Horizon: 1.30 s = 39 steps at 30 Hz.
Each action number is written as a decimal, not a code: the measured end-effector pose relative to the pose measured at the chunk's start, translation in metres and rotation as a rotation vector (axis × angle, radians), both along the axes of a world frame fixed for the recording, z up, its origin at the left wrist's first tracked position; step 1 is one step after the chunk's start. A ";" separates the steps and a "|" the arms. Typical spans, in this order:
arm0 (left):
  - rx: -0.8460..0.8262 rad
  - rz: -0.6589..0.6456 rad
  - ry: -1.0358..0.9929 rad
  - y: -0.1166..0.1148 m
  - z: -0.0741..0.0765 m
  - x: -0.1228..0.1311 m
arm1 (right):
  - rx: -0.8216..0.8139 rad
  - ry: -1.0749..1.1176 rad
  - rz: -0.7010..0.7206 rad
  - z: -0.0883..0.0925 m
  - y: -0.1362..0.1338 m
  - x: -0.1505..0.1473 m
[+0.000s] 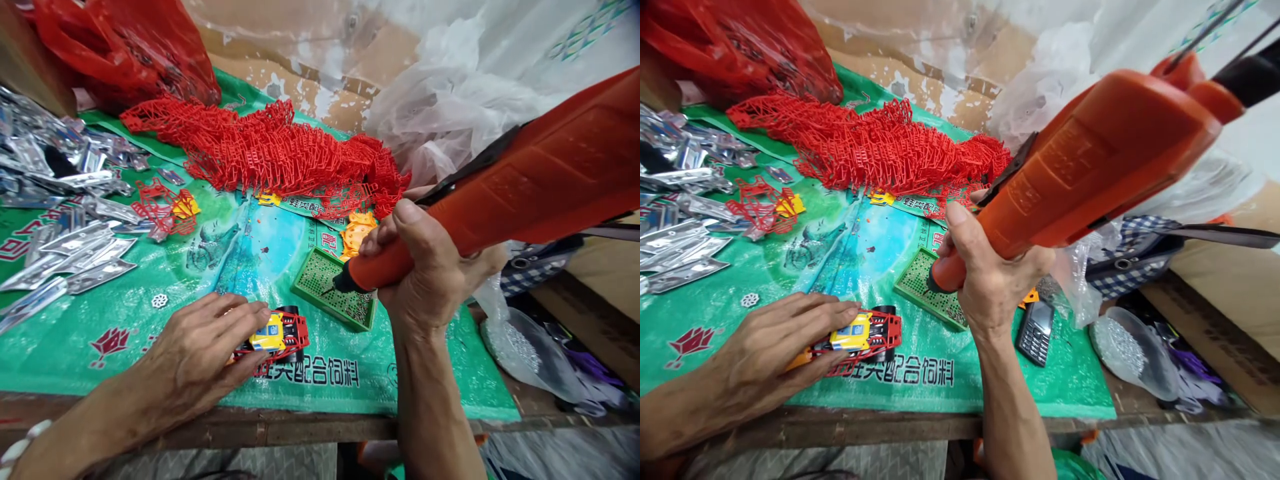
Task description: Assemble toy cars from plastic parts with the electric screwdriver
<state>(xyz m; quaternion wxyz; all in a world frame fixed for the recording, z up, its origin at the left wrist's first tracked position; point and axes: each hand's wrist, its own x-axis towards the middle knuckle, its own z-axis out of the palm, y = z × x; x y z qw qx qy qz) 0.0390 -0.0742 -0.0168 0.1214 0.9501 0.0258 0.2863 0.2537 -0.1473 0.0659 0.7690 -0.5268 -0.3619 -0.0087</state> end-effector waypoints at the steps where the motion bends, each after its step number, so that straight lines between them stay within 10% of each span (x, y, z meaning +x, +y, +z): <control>1: 0.000 0.001 0.001 0.000 0.000 0.000 | 0.002 -0.006 -0.001 0.000 0.000 0.001; 39: 0.008 0.014 -0.032 0.001 -0.004 -0.002 | -0.081 -0.036 0.008 -0.002 -0.005 0.008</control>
